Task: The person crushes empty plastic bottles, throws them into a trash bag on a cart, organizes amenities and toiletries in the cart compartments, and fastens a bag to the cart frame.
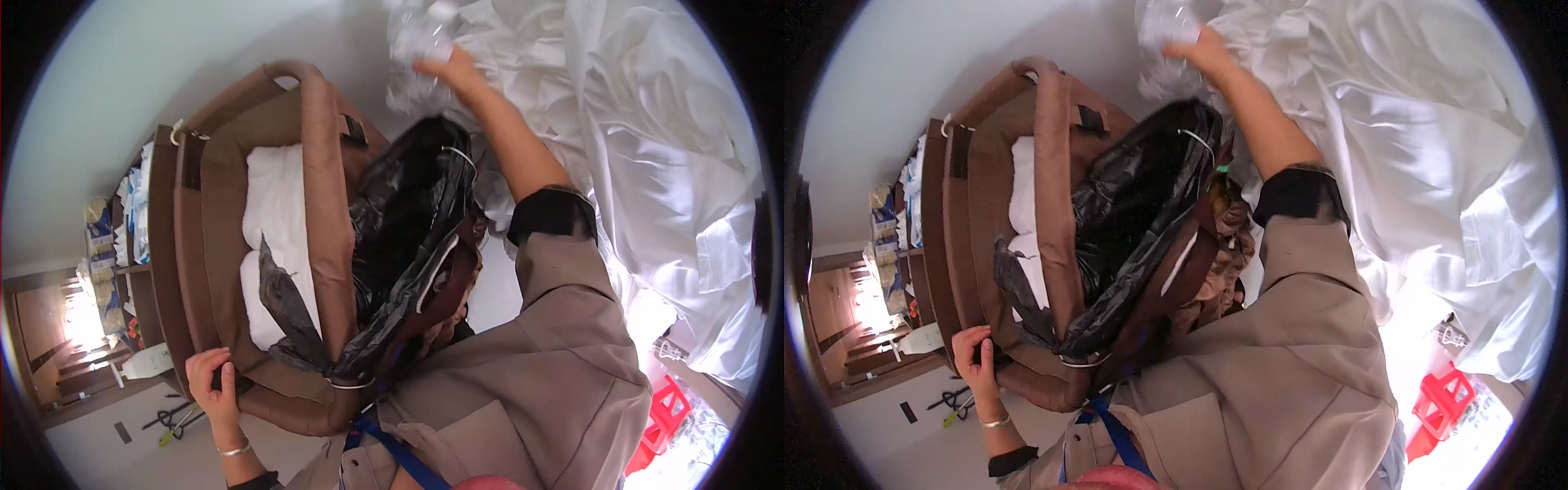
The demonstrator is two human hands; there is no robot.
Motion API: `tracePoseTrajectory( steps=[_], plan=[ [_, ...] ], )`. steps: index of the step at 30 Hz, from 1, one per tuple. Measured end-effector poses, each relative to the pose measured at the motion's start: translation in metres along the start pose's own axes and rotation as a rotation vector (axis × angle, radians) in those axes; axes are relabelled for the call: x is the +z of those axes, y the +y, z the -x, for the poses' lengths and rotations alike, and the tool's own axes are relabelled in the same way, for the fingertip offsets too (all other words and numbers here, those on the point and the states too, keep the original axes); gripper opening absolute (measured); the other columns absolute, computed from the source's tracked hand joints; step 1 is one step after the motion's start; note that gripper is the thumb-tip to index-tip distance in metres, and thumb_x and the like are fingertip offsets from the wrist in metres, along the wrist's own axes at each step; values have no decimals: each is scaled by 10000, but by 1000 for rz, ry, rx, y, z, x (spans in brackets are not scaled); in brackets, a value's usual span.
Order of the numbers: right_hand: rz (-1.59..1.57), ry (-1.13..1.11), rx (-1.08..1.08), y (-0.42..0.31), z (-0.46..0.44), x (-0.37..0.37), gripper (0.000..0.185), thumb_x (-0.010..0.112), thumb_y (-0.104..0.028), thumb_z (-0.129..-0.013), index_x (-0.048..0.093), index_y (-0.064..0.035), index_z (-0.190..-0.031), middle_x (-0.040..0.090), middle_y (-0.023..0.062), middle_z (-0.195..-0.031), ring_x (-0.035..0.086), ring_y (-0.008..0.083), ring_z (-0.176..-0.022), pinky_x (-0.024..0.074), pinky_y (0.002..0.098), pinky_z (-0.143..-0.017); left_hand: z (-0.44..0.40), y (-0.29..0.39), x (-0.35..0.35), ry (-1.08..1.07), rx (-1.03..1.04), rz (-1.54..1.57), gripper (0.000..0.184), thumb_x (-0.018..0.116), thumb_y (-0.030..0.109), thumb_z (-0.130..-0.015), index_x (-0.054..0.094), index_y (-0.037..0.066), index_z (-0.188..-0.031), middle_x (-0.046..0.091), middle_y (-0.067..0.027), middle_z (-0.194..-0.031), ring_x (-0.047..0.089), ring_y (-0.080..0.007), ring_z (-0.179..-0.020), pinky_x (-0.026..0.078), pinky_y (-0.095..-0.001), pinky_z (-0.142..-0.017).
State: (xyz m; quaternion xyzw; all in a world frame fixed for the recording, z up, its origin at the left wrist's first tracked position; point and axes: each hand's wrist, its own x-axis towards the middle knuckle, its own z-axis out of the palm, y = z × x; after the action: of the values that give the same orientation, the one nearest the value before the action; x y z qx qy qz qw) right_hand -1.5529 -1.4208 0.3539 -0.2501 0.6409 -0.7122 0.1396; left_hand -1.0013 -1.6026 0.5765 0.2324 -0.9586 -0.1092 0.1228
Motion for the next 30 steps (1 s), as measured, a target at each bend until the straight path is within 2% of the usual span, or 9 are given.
tracePoseTrajectory(
  steps=[6,12,16,17,22,26,27,28,30],
  plan=[
    [-793,-370,84,-34,39,-47,497,697,-178,-696,595,9,-1145,668,100,-1006,631,222,-939,494,351,-865,-26,5,-14,146,-235,509,192,552,179,-919,640,10,-940,606,-100,-1009,556,-205,-971,408,-311,-892],
    [-446,-275,62,-66,58,-10,522,696,-223,-740,561,-30,-1206,645,76,-1071,619,216,-965,495,382,-877,-141,166,13,-156,1043,82,148,679,108,-786,651,18,-901,619,-114,-907,572,-289,-825,444,-378,-807],
    [-802,-39,195,-90,50,-32,546,688,-260,-778,537,-22,-1246,644,102,-1102,622,241,-1009,507,412,-881,-204,194,93,-218,858,-518,271,700,267,-784,689,49,-944,624,-96,-1013,552,-255,-1031,385,-382,-899],
    [-894,-310,9,-99,50,-32,460,650,-311,-844,585,-16,-1190,669,148,-1079,630,294,-1031,492,427,-909,-208,205,98,-296,807,-587,295,704,302,-774,700,58,-941,632,-95,-1024,557,-260,-1037,376,-379,-915],
    [-848,-401,93,-119,51,-32,363,585,-298,-894,624,-28,-1134,677,125,-1062,644,279,-993,505,438,-886,-251,217,142,-381,833,-797,306,707,341,-754,715,64,-882,667,-112,-969,611,-275,-977,389,-393,-909],
    [-1170,-706,-107,-91,20,-46,422,598,-310,-895,592,-1,-1181,642,149,-1156,627,306,-1027,492,440,-917,-301,220,124,-311,470,-420,217,639,226,-773,711,62,-894,702,-136,-929,683,-277,-857,479,-399,-703],
    [-1135,-756,-47,-94,26,-48,472,631,-285,-849,560,2,-1217,642,137,-1134,624,288,-1035,503,440,-906,-301,234,98,-450,259,-377,237,705,254,-782,665,41,-877,673,-115,-841,657,-246,-869,489,-342,-818],
    [-1096,-814,13,-96,23,-47,538,663,-260,-804,529,5,-1253,641,125,-1112,620,270,-1043,513,440,-894,-307,243,66,-630,2,-274,376,734,359,-804,651,4,-894,629,-156,-1063,610,-177,-868,488,-302,-696],
    [-867,-840,126,-75,16,-26,552,740,-139,-745,549,-4,-1245,654,99,-1105,613,191,-1023,475,357,-935,-300,217,74,-478,-121,250,227,711,144,-758,602,-33,-667,619,-158,-1002,581,-180,-793,450,-326,-640]
  ],
)
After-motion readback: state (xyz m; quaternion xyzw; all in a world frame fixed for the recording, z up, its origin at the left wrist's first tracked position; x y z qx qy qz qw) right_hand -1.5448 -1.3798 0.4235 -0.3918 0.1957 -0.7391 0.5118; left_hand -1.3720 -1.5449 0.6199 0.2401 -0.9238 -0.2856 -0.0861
